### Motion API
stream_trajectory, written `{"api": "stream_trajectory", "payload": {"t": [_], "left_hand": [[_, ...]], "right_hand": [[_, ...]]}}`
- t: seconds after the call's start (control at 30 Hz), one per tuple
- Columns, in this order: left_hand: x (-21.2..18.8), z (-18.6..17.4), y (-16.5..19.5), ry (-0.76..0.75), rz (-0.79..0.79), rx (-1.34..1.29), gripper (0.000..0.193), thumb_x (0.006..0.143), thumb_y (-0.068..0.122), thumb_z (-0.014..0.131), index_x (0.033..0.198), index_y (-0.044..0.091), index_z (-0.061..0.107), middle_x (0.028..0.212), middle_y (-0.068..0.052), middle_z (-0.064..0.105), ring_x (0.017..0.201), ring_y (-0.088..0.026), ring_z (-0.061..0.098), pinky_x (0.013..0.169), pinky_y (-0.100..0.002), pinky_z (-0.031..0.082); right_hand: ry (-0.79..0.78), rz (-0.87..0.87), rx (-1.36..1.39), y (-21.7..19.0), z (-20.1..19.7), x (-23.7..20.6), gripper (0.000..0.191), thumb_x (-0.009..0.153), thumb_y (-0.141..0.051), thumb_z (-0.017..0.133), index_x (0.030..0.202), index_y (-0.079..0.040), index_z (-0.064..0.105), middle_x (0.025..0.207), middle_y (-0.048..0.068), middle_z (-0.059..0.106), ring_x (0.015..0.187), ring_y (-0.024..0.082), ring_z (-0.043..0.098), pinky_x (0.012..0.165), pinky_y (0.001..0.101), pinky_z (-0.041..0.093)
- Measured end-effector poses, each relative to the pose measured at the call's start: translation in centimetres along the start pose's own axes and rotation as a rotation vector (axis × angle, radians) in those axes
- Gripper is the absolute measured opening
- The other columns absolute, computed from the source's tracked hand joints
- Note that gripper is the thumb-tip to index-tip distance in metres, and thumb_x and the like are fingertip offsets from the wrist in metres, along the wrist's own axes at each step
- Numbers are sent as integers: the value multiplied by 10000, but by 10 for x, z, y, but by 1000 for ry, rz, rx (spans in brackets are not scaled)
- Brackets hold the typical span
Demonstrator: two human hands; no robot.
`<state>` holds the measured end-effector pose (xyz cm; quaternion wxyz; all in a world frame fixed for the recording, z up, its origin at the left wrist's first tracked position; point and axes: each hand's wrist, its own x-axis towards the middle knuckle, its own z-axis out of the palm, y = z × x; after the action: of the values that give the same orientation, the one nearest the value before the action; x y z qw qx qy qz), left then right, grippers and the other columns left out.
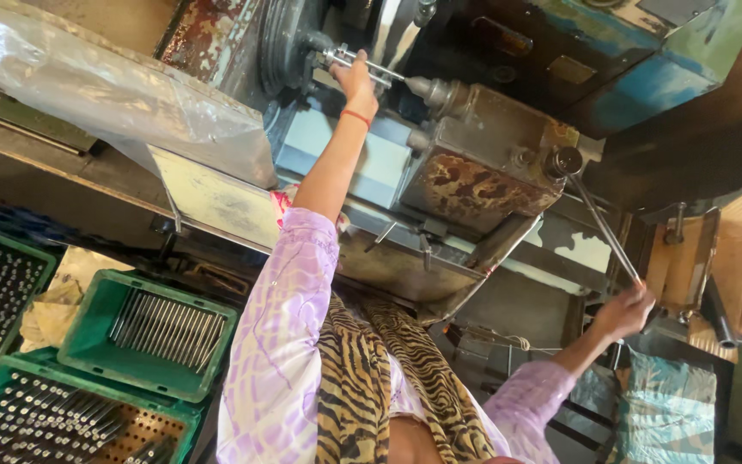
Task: The person repeatedly picks small metal rods from a green crate, inserts them into a grinding machine, and operates a lever to process them. After each cycle, the person removes the processed rod and places it into a separate green crate. The task continues in a repetitive loop throughout the clip.
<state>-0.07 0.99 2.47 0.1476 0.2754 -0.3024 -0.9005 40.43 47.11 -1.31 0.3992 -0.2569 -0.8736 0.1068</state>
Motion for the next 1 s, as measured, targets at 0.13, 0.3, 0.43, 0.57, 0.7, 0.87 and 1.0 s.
{"api": "stream_trajectory", "payload": {"t": [0.13,0.3,0.43,0.57,0.7,0.87,1.0], "left_hand": [[-13,18,11,-49,54,7,418,921,159,715,1261,67,490,940,-48,559,679,-128,494,551,-299,400],[-77,-39,51,-576,269,77,232,1034,266,676,1065,71,555,755,71,498,552,-19,383,455,-222,281],[-118,-151,96,-685,202,472,295,1032,281,712,852,96,569,698,94,454,577,-12,362,485,-225,254],[-126,-258,136,-668,376,564,324,1009,313,761,842,71,624,715,88,496,642,-39,412,532,-264,305],[-137,-356,184,-367,519,1060,402,907,432,826,778,96,646,600,5,566,520,-129,503,492,-313,385],[-165,-460,247,-153,858,1517,463,819,496,854,907,76,682,583,-90,635,502,-271,590,474,-401,426],[-182,-505,273,-84,611,1205,460,830,488,839,768,87,622,594,-36,618,512,-154,566,492,-346,431]], "right_hand": [[-24,236,179,-15,-4,-71,449,1158,-363,487,1049,30,675,953,226,681,892,398,650,763,506,486],[-360,780,379,-66,-6,-167,389,1134,-329,506,1067,14,678,951,185,686,874,342,653,740,454,485],[-568,1090,506,-113,-14,-217,343,1115,-301,522,1081,2,679,950,152,690,859,297,655,721,412,485],[-677,1213,612,-170,-26,-259,300,1096,-274,537,1096,-10,681,949,120,693,844,253,658,702,370,484],[-760,1230,728,-235,-33,-300,261,1077,-246,553,1110,-22,683,948,87,697,829,208,661,683,328,483],[-919,1115,921,-322,-14,-337,220,1054,-212,572,1128,-38,685,947,46,702,811,153,664,659,276,483],[-1195,802,1130,-407,-27,-379,199,1035,-184,588,1142,-50,687,946,13,706,796,108,667,641,234,482]]}}
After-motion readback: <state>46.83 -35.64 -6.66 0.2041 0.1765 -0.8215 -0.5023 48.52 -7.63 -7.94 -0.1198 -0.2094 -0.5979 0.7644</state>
